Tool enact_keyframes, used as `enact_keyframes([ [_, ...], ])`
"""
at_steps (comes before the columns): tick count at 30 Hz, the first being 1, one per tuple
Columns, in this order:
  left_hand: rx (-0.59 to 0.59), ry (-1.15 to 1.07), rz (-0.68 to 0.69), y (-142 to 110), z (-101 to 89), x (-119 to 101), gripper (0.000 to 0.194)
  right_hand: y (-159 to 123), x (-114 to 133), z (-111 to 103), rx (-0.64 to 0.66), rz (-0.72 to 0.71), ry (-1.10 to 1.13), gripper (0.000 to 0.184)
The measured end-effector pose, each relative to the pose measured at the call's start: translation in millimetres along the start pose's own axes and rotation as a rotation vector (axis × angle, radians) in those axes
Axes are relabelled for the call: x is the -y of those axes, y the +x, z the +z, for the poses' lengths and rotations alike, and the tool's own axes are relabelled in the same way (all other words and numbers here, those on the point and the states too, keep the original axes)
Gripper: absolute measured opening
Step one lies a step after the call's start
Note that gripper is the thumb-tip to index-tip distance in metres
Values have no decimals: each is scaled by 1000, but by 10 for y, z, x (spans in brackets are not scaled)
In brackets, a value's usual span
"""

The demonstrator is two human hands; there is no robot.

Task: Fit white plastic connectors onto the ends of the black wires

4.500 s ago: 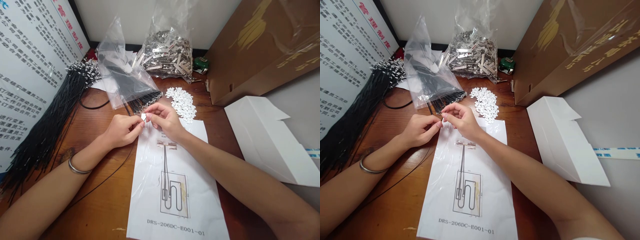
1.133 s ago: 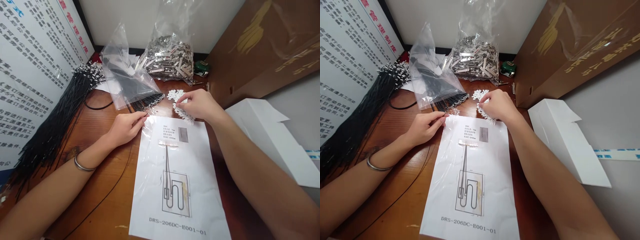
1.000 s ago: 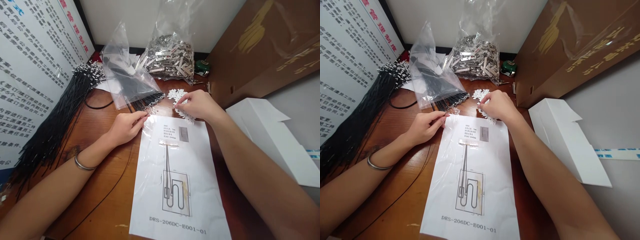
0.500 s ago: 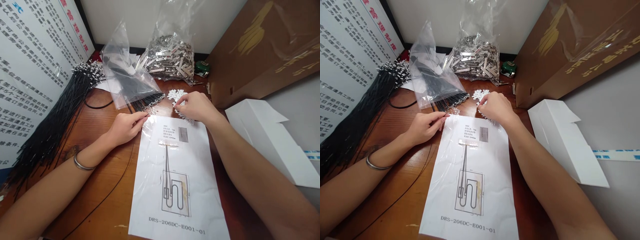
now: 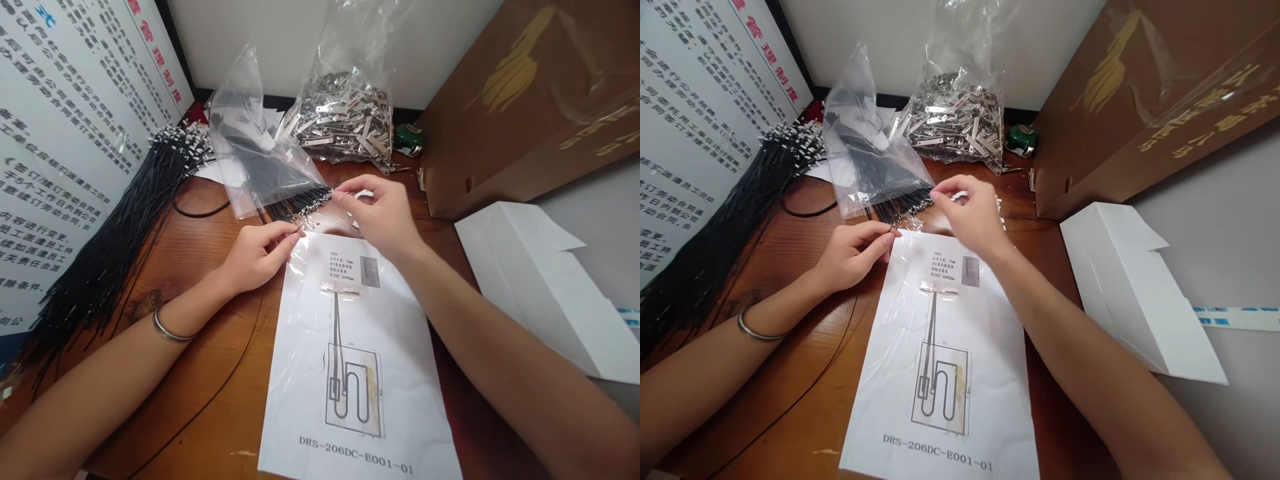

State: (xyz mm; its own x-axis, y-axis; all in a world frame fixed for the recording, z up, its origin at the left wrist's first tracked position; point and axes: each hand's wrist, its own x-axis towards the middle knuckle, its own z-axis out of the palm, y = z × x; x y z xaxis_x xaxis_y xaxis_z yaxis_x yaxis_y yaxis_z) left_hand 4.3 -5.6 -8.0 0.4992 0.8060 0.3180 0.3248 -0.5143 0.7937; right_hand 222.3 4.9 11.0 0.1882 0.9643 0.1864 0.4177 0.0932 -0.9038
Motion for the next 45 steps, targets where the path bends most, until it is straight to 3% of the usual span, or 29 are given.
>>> enact_keyframes([
  [4,83,-167,-103,6,18,-20,28,-235,33,321,162,139,517,25],
  [7,60,-226,-174,29,13,20,32,-331,-40,442,185,181,634,29],
  [10,8,-291,-248,52,15,57,29,-349,-121,475,201,194,645,28],
  [18,2,-413,-297,67,18,63,24,-339,-134,473,220,192,624,24],
  [26,45,-387,-290,72,-5,30,25,-316,-158,453,280,180,549,23],
  [45,61,-393,-266,60,-1,-7,22,-335,-115,413,292,249,691,22],
])
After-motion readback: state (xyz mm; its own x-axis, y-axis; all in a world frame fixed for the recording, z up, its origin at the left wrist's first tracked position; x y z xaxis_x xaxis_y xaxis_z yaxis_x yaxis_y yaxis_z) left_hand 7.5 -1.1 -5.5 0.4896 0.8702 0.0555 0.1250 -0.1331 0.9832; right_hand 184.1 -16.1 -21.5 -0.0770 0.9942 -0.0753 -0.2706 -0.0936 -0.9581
